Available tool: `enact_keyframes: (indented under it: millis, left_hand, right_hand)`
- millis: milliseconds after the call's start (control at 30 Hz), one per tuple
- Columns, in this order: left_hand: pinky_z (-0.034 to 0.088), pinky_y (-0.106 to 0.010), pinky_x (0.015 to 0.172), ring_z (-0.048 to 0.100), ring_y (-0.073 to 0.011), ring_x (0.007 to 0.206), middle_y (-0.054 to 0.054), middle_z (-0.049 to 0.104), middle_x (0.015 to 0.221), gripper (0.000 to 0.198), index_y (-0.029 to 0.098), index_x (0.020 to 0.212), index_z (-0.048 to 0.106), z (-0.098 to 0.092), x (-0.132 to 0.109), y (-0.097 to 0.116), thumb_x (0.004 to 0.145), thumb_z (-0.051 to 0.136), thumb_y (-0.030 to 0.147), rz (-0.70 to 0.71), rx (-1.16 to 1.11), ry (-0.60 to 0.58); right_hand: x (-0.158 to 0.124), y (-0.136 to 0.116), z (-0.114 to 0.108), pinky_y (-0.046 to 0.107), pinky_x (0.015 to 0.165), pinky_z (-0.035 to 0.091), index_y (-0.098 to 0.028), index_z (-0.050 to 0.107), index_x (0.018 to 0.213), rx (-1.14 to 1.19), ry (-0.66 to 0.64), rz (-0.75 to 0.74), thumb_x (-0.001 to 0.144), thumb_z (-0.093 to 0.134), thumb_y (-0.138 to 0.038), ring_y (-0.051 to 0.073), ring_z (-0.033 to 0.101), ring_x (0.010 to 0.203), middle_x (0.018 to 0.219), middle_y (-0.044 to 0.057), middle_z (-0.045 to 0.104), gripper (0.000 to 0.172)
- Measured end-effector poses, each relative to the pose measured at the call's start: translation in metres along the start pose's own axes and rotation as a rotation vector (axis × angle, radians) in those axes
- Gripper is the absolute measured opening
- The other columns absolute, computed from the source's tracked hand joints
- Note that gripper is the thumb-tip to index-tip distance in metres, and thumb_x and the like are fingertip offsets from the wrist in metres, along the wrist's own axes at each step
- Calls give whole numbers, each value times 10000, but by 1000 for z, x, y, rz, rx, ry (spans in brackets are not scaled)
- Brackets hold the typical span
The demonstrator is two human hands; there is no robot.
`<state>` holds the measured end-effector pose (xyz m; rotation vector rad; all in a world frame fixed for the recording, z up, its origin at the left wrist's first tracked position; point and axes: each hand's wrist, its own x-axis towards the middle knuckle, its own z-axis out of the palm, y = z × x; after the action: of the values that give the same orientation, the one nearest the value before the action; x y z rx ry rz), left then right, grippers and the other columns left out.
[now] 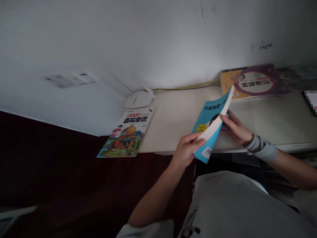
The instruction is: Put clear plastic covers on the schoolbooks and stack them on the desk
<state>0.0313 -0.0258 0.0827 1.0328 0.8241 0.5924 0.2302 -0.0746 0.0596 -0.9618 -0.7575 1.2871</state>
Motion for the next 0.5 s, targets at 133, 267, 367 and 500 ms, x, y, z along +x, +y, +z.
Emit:
enact_keyframes:
  millis: [133, 267, 367, 500]
  left_hand:
    - [458, -261, 629, 607, -134, 640, -44, 729, 752, 360, 160, 840, 790, 0, 1, -1, 506, 860, 276, -33, -32, -4]
    - [470, -265, 642, 618, -132, 642, -39, 734, 754, 351, 174, 834, 793, 0, 2, -2, 501, 859, 265, -40, -46, 6]
    - [469, -263, 630, 611, -125, 620, -33, 732, 740, 345, 180, 826, 794, -1, 3, -4, 495, 856, 255, -39, -51, 18]
    - [465, -269, 618, 610, -135, 619, -44, 736, 754, 339, 172, 817, 793, 1, 3, -4, 492, 852, 249, -49, -58, 19]
  right_hand:
    - [0, 1, 0, 441, 880, 559, -328, 411, 1304, 7, 3, 5, 775, 671, -523, 261, 543, 1209, 1287, 61, 586, 621]
    - [1, 2, -1, 433, 863, 565, -327, 396, 1312, 0, 22, 13, 786, 665, -506, 258, 563, 1189, 1282, 65, 586, 617]
    - [1, 4, -2, 455, 874, 563, -325, 388, 1316, -55, 8, -14, 810, 628, -526, 261, 571, 1183, 1267, 64, 599, 595]
    - [2, 8, -1, 472, 935, 536, -297, 442, 1261, -111, 22, -66, 818, 604, -567, 262, 565, 1191, 1257, 67, 608, 543]
